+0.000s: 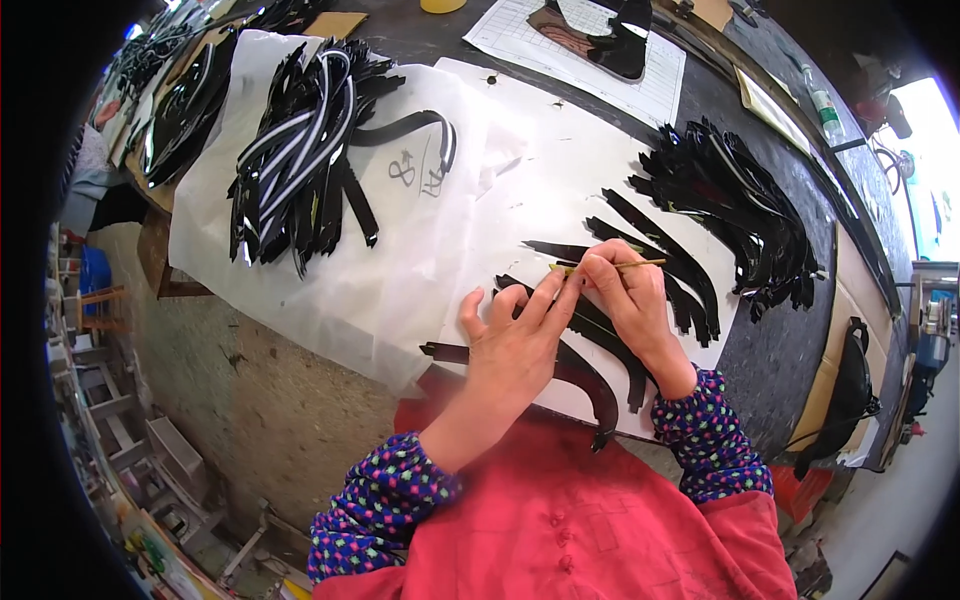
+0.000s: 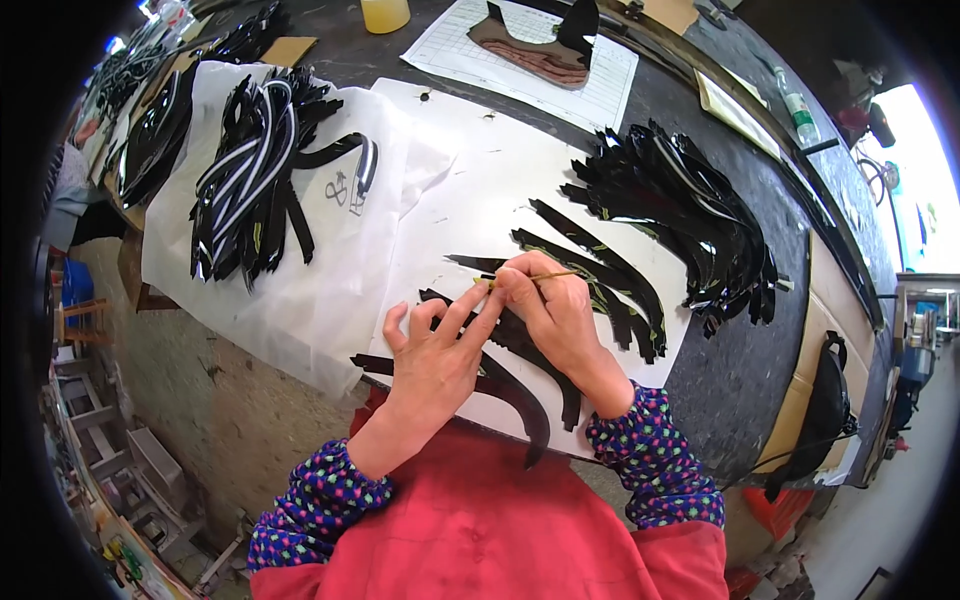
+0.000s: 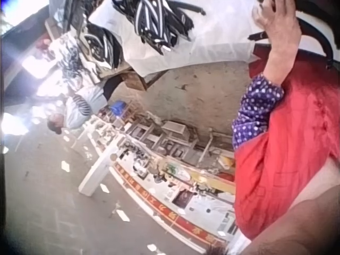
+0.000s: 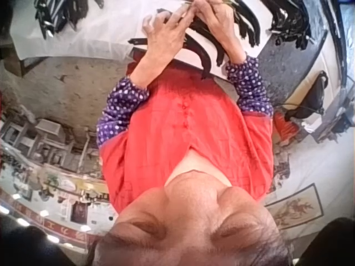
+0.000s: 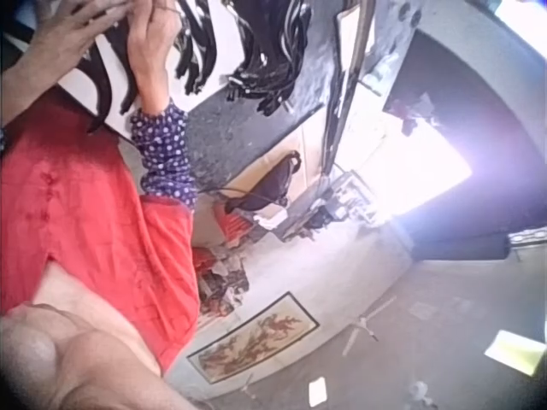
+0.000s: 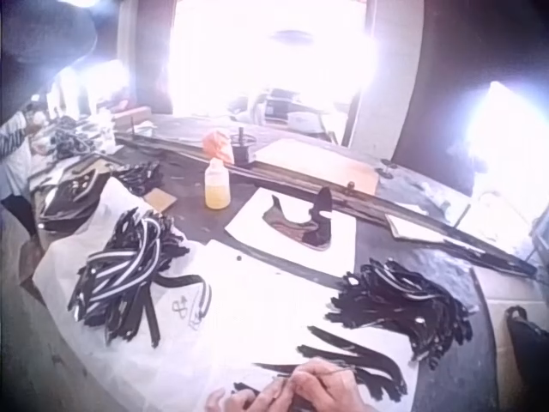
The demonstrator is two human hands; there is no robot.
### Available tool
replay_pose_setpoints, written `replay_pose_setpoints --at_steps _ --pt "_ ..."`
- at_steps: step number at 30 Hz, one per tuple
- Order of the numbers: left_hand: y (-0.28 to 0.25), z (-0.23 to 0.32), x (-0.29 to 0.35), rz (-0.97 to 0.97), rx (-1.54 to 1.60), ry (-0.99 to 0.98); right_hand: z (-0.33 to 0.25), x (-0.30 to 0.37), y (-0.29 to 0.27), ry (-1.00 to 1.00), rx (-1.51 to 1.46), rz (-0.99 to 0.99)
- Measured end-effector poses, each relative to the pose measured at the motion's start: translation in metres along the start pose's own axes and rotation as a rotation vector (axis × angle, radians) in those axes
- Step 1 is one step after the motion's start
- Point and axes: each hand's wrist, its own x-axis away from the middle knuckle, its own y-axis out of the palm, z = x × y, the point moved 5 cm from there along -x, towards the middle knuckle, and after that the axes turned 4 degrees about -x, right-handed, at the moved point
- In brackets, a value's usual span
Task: Applying adhesive to leather shoe components using a small brush on a workbench.
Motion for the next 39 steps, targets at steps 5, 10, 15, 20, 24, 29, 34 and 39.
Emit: replay_pose_setpoints --at_steps 5,10,15,20,24,29,34,39 --pt "0.000 -0.001 0.001 0.017 0.026 -0.030 -0.001 0.001 0.002 0.028 -0.033 -0.002" --pt "0.001 -0.001 0.001 0.042 0.055 -0.037 -0.003 0.000 0.002 -0.020 0.025 -0.026" --pt "0.001 -0.001 0.001 0.045 0.056 -0.034 -0.004 0.001 0.001 -0.021 0.068 -0.048" --pt "0.001 0.000 0.001 0.038 0.049 -0.033 -0.005 -0.001 0.003 -0.034 0.027 -0.051" --pt "0.001 0.000 0.001 0.041 0.047 -0.024 -0.002 0.001 -0.002 0.130 -0.011 -0.099" --pt "0.000 -0.002 0.000 0.013 0.042 -0.014 -0.008 0.005 -0.020 -0.016 0.012 0.058" --pt "-0.002 -0.005 0.000 0.042 0.094 -0.008 -0.020 0.018 -0.017 -0.383 0.454 -0.001" --pt "-0.009 -0.009 0.006 0.016 0.169 -0.014 -0.015 0.020 -0.016 -0.409 0.507 0.033"
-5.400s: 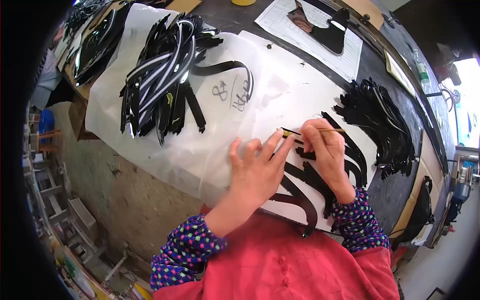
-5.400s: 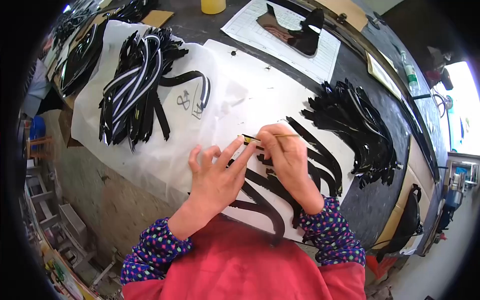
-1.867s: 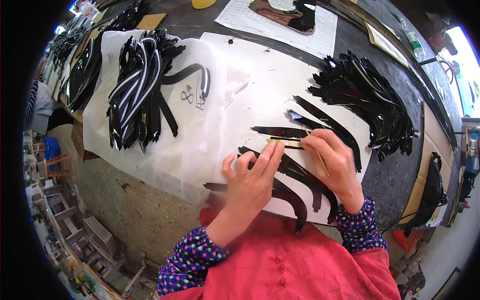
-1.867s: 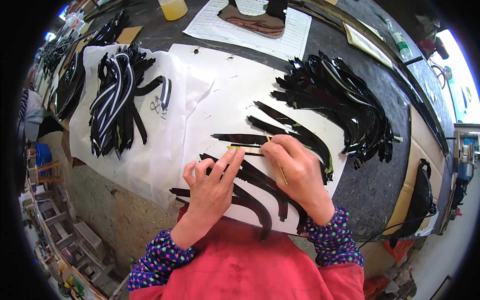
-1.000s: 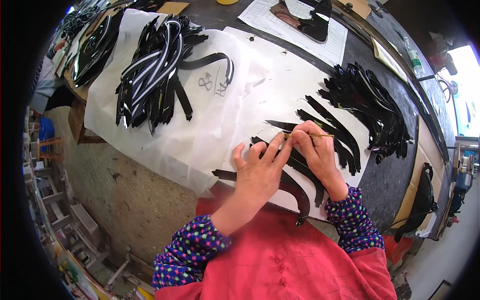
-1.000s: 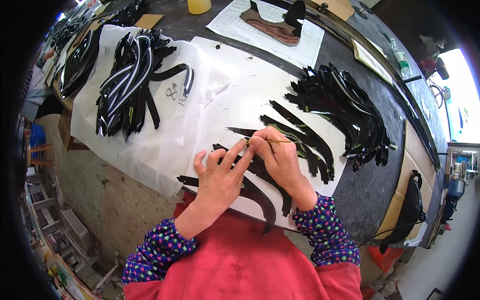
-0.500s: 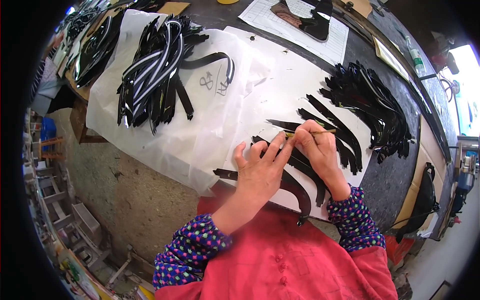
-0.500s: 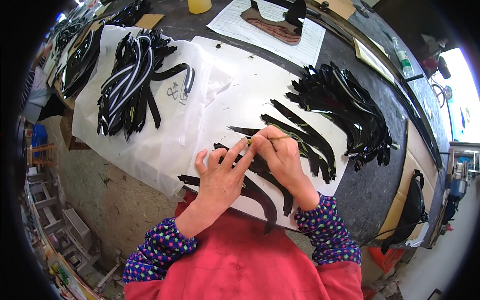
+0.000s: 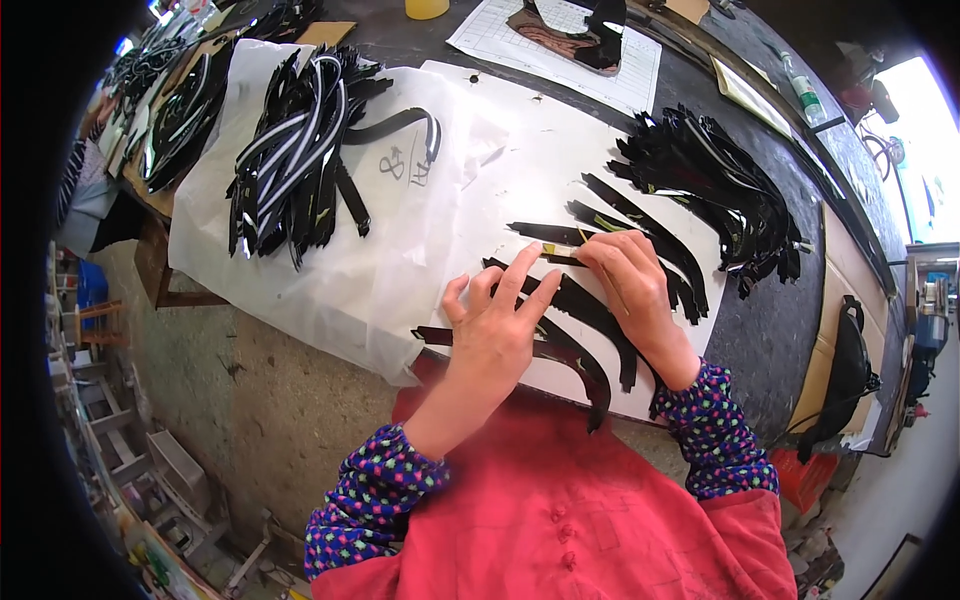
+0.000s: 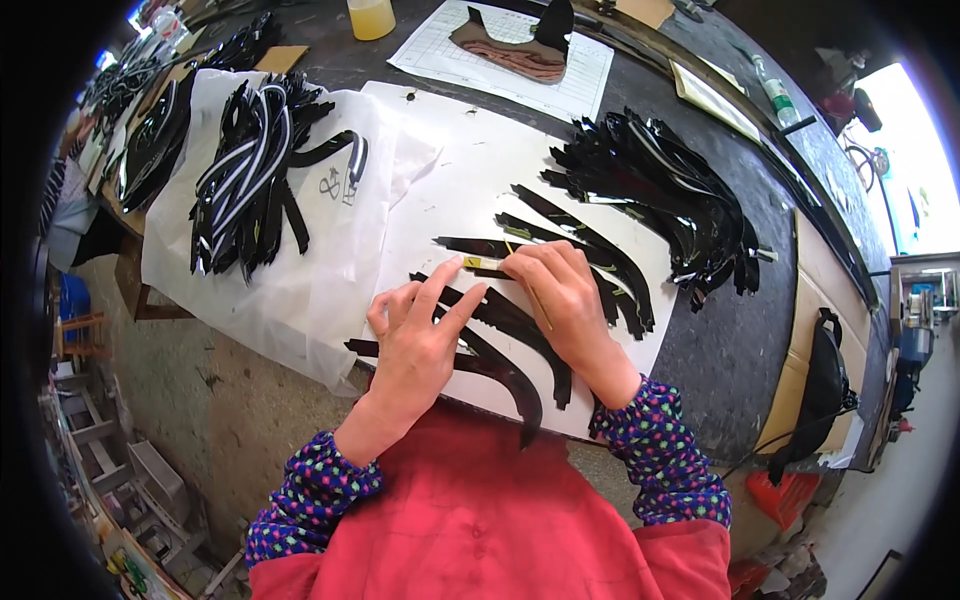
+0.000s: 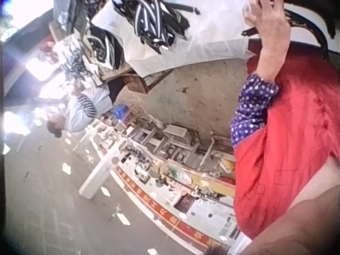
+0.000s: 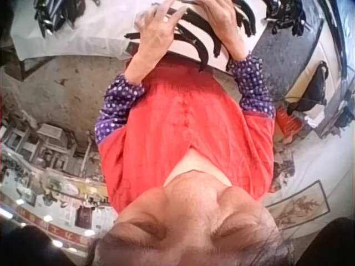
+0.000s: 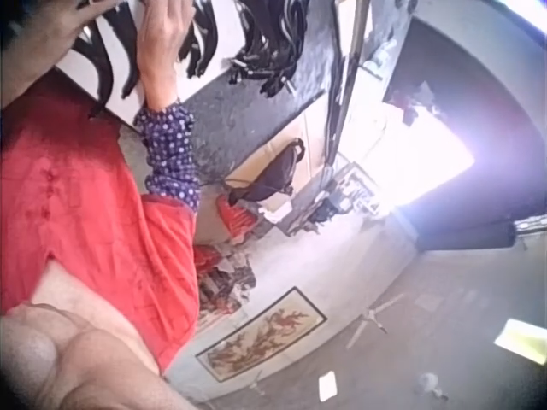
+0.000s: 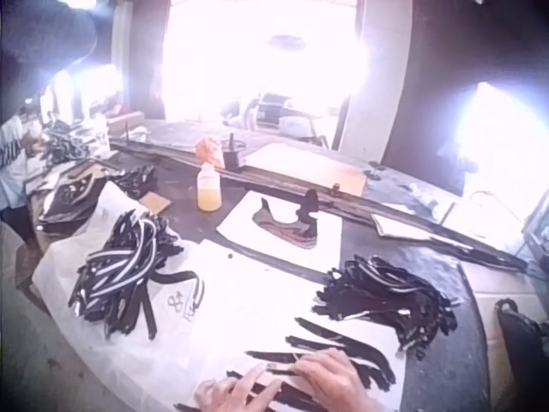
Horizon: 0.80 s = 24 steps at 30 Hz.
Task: Applying adhesive to leather shoe components using a small brush on a workbench.
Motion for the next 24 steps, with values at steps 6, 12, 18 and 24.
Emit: replay_pose_setpoints --at_steps 6,12,18,24 --pt "-0.008 0.008 0.012 -0.012 -0.062 0.063 0.000 -0.007 -0.004 0.031 -0.032 0.075" --pt "-0.008 0.010 0.017 0.021 -0.027 0.113 -0.004 0.000 -0.024 0.202 -0.200 0.153" --pt "-0.007 0.010 0.025 -0.009 -0.013 0.188 -0.017 0.038 -0.022 0.555 -0.485 0.086" --pt "-0.010 0.008 0.015 -0.047 0.112 0.245 -0.025 0.050 -0.006 0.508 -0.416 0.119"
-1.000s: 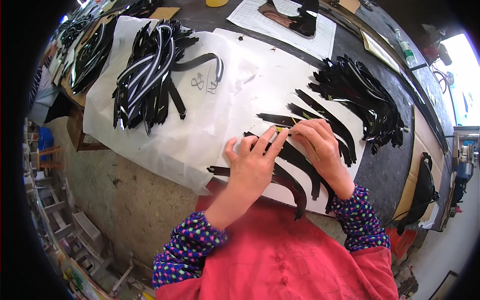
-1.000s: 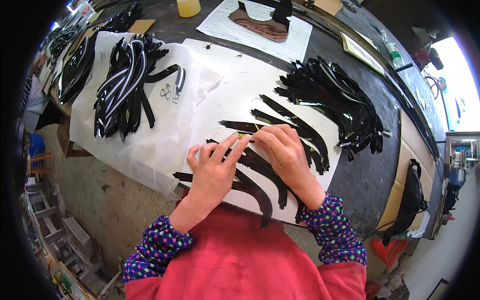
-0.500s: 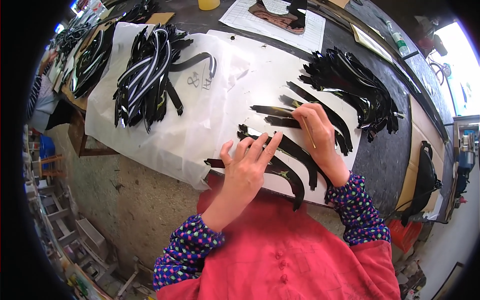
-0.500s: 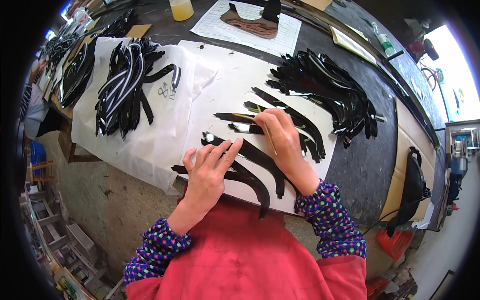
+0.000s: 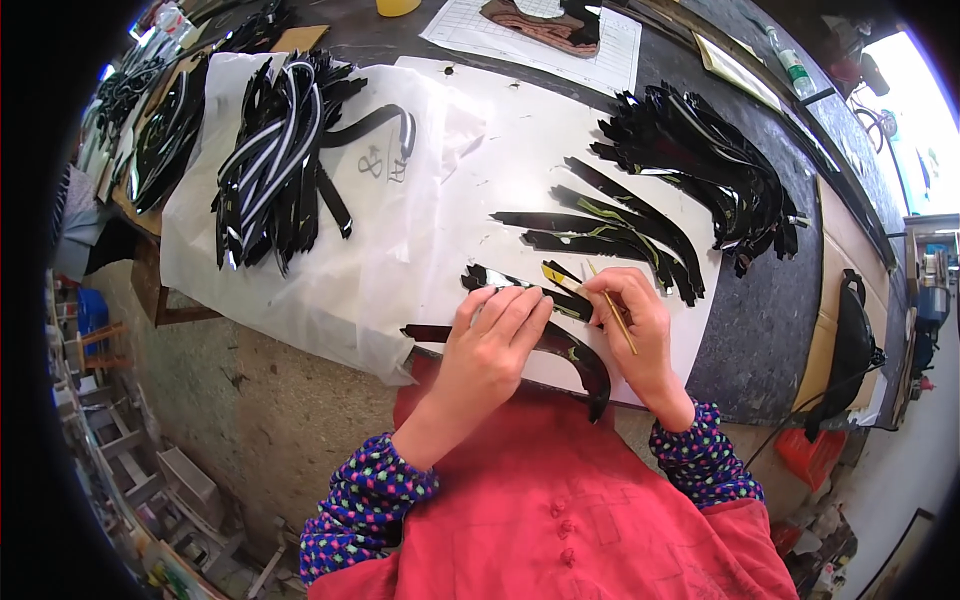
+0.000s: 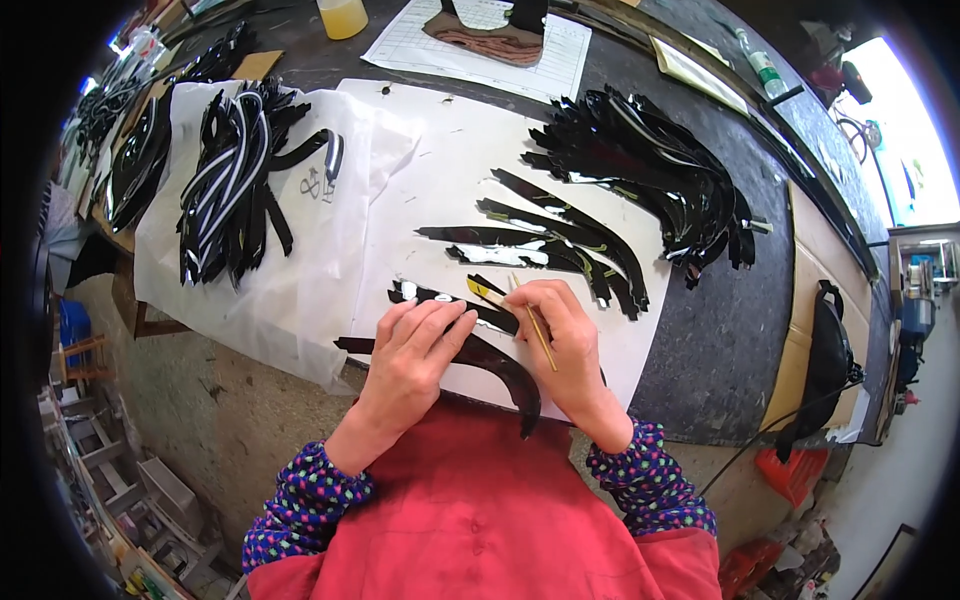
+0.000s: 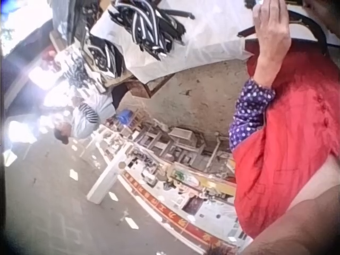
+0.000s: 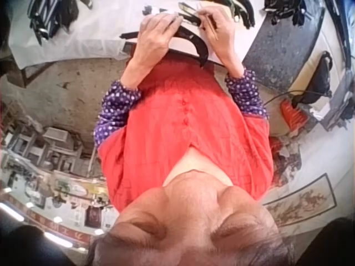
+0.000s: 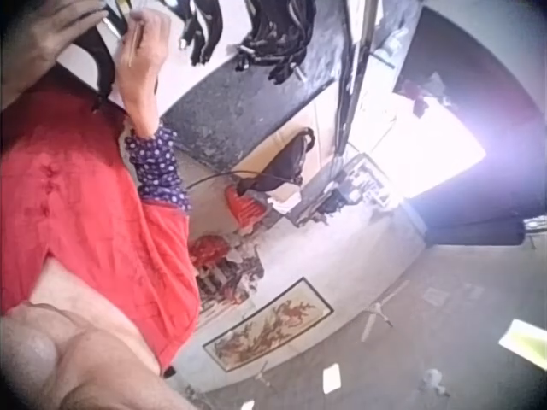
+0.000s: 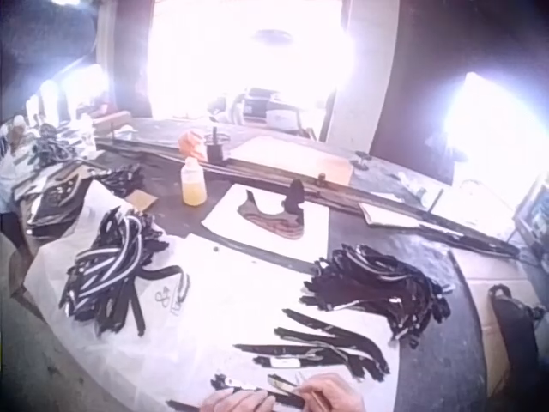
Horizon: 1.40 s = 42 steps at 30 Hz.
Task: Applying adhesive to leather shoe components using a small brush on a workbench.
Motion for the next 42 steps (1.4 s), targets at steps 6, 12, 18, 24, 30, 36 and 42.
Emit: replay_pose_setpoints --at_steps 6,12,18,24,30,36,42 --pt "0.005 0.003 -0.008 -0.007 0.016 0.007 -0.001 0.001 0.001 0.016 0.033 0.034" --pt "0.012 0.003 -0.007 0.017 -0.051 -0.014 -0.004 0.001 0.004 -0.003 0.087 0.039" --pt "0.013 0.003 -0.008 0.019 -0.101 -0.025 -0.008 0.001 0.006 0.029 0.112 0.031" --pt "0.013 0.003 -0.008 0.008 -0.077 -0.037 -0.010 0.002 0.008 -0.024 0.179 0.035" --pt "0.011 0.004 -0.011 -0.025 -0.073 -0.044 -0.014 0.004 -0.002 0.030 0.215 0.022" --pt "0.012 0.003 -0.009 0.004 -0.036 -0.075 -0.016 0.017 -0.009 0.005 0.266 0.045" --pt "0.013 0.003 -0.011 -0.034 -0.110 -0.073 -0.017 0.022 -0.008 -0.042 0.317 0.062"
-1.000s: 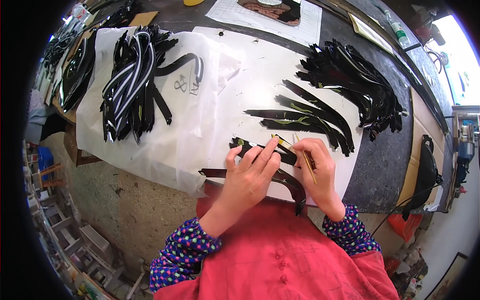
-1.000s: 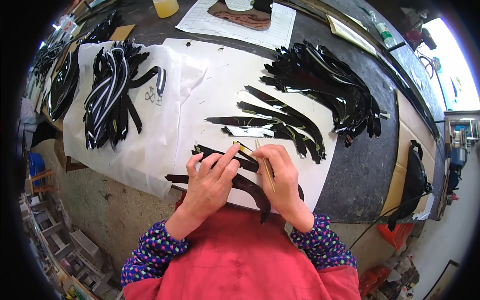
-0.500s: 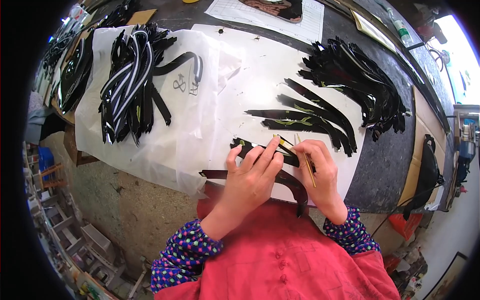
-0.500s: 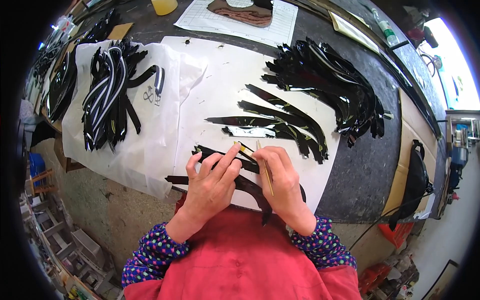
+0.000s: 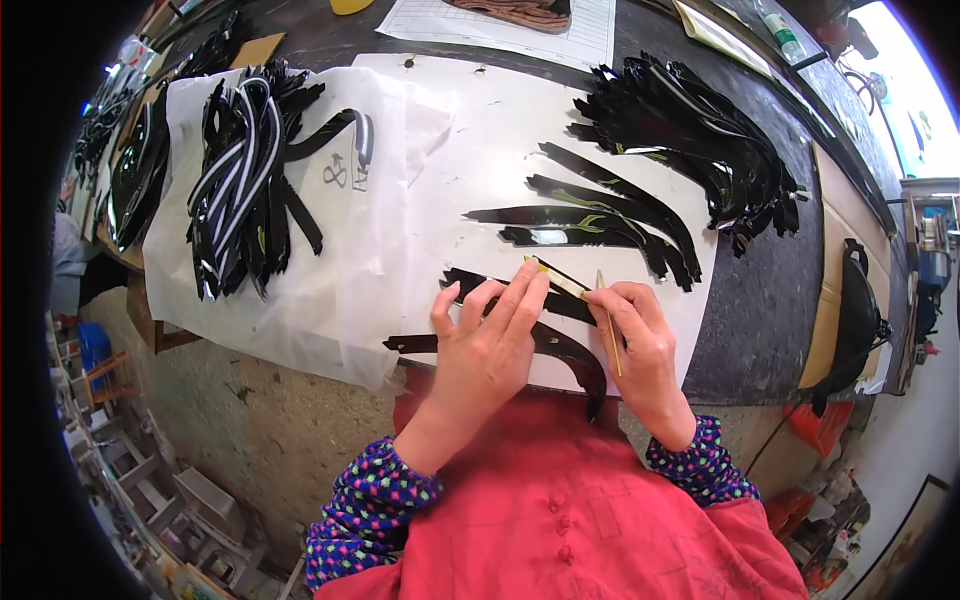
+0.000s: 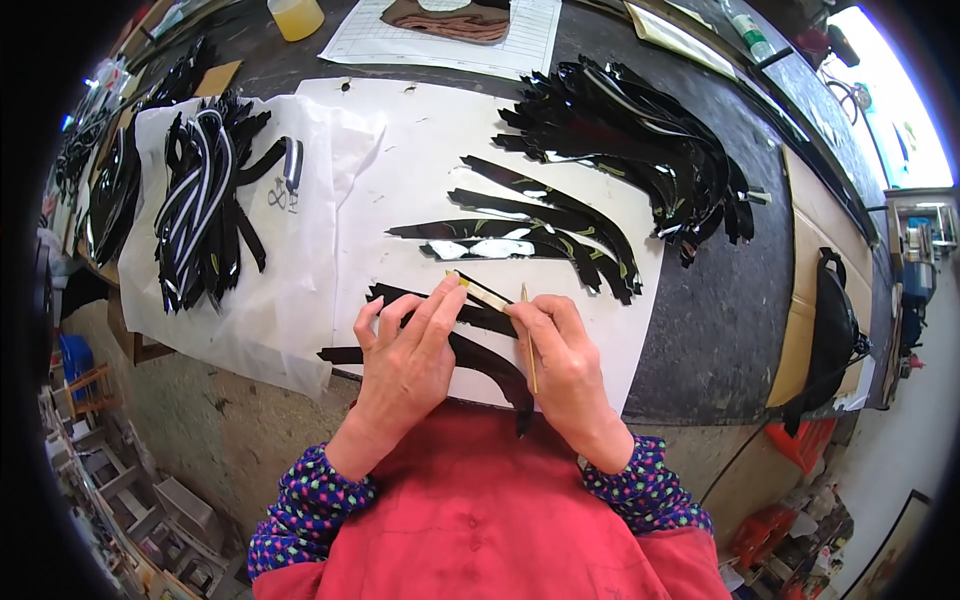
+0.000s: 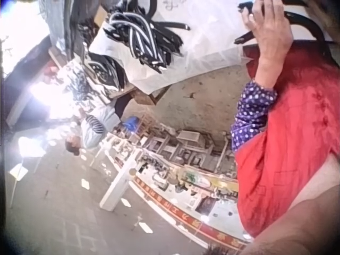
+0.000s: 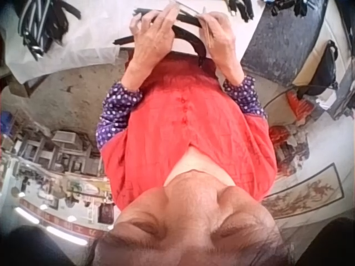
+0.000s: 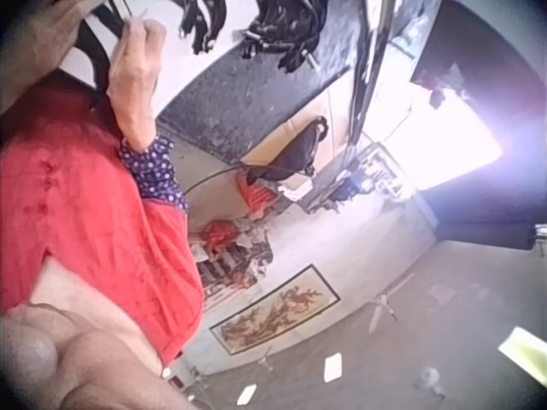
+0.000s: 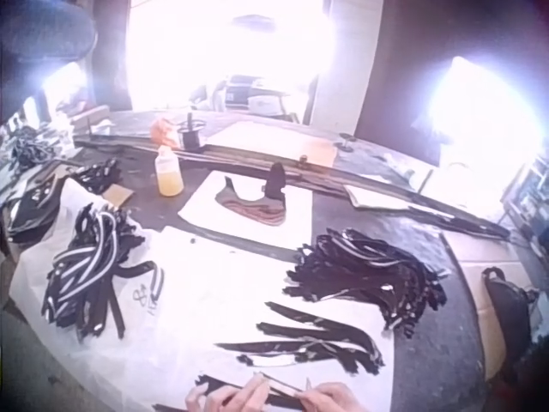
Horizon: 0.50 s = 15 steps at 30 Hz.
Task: Applying adhesive to leather shoe components using a small brush on a workbench.
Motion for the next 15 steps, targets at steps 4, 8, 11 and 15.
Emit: replay_pose_setpoints --at_steps 4,8,11,15 --pt "-0.0012 0.0019 0.0008 -0.021 -0.021 0.015 -0.0003 0.0017 -0.0004 -0.026 0.007 -0.003" --pt "-0.0004 0.0019 0.0014 -0.051 -0.032 0.024 -0.0005 0.0022 0.0000 -0.033 0.012 -0.001" --pt "0.0005 0.0021 0.0008 -0.049 -0.038 0.031 -0.0004 0.0023 -0.0003 -0.019 0.022 -0.004" --pt "-0.0006 0.0023 0.0001 -0.034 -0.023 0.026 -0.0030 0.0021 -0.0057 0.023 0.029 -0.003"
